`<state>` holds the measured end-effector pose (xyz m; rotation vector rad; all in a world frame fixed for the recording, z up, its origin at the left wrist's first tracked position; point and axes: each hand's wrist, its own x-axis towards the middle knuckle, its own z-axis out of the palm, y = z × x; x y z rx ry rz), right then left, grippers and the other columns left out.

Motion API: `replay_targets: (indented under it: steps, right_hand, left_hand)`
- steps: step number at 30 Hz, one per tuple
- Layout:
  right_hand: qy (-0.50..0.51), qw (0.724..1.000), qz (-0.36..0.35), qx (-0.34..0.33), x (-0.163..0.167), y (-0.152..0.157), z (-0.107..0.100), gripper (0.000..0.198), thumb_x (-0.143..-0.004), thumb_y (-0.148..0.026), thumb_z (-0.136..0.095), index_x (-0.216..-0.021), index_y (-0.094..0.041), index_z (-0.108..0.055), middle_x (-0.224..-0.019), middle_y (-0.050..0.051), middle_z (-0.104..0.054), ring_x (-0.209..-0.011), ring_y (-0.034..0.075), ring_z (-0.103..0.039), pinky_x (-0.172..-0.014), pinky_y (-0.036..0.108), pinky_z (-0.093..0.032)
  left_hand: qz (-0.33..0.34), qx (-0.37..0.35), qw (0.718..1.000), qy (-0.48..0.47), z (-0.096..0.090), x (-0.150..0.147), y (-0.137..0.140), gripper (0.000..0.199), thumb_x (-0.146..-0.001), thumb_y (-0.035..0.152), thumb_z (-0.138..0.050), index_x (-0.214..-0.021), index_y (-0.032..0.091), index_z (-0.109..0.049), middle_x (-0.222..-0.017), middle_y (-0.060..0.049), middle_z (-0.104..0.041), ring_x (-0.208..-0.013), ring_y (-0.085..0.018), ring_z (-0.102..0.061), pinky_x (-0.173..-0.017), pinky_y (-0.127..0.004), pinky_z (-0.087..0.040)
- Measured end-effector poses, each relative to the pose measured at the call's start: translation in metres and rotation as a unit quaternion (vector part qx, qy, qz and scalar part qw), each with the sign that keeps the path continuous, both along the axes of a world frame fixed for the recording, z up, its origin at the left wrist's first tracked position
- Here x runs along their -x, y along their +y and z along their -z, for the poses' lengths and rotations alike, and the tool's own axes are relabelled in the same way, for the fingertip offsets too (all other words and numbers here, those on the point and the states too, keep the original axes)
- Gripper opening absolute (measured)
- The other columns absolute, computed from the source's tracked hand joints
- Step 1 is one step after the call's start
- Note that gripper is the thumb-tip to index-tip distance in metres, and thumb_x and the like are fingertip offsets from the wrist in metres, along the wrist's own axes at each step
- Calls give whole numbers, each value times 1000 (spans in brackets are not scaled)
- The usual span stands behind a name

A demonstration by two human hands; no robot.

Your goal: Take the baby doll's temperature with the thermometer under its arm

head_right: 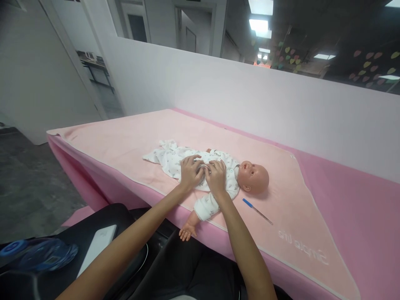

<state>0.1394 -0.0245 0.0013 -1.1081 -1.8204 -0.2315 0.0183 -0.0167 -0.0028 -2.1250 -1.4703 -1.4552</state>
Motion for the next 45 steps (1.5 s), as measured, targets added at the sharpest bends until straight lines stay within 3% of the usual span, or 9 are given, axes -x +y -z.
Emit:
replay_targets:
  steps: [8,20,27,33,45]
  right_hand:
    - [-3,1000,4,3,0,0,-1,17,-84,-21,-47,-81,-22,-64,-92,4,-62,-91,18,-53,-98,39,-33]
    - [-8,1000,10,-8,0,-1,-2,16,-84,-21,-48,-81,-21,-64,-94,6,-61,-92,18,-53,-95,38,-36]
    - [-7,1000,6,-4,0,-2,-3,16,-85,-22,-46,-83,-21,-62,-93,5,-62,-93,18,-54,-96,38,-34]
    - [-14,1000,-6,16,1,-3,-4,18,-88,-22,-42,-81,-21,-59,-78,0,-65,-79,14,-57,-98,37,-31]
    - [-2,1000,4,12,1,-2,-2,19,-89,-24,-41,-83,-20,-59,-78,1,-67,-76,14,-58,-97,35,-31]
  left_hand:
    - [6,1,1000,-3,-1,0,-1,14,-68,17,-52,-80,21,-57,-107,-5,-58,-100,-25,-48,-88,-41,-32]
    - [7,9,1000,1,1,0,2,12,-70,16,-49,-79,21,-55,-107,-6,-58,-100,-25,-49,-87,-42,-32]
    - [24,8,999,-30,0,0,0,11,-72,15,-47,-77,21,-54,-103,-4,-59,-98,-22,-49,-87,-40,-32]
    - [30,8,998,-58,-1,1,-2,10,-72,14,-48,-76,21,-54,-96,-4,-59,-94,-21,-50,-86,-39,-32]
    - [61,21,991,-121,-3,1,-2,11,-72,13,-51,-71,22,-57,-85,-2,-58,-88,-19,-51,-85,-37,-33]
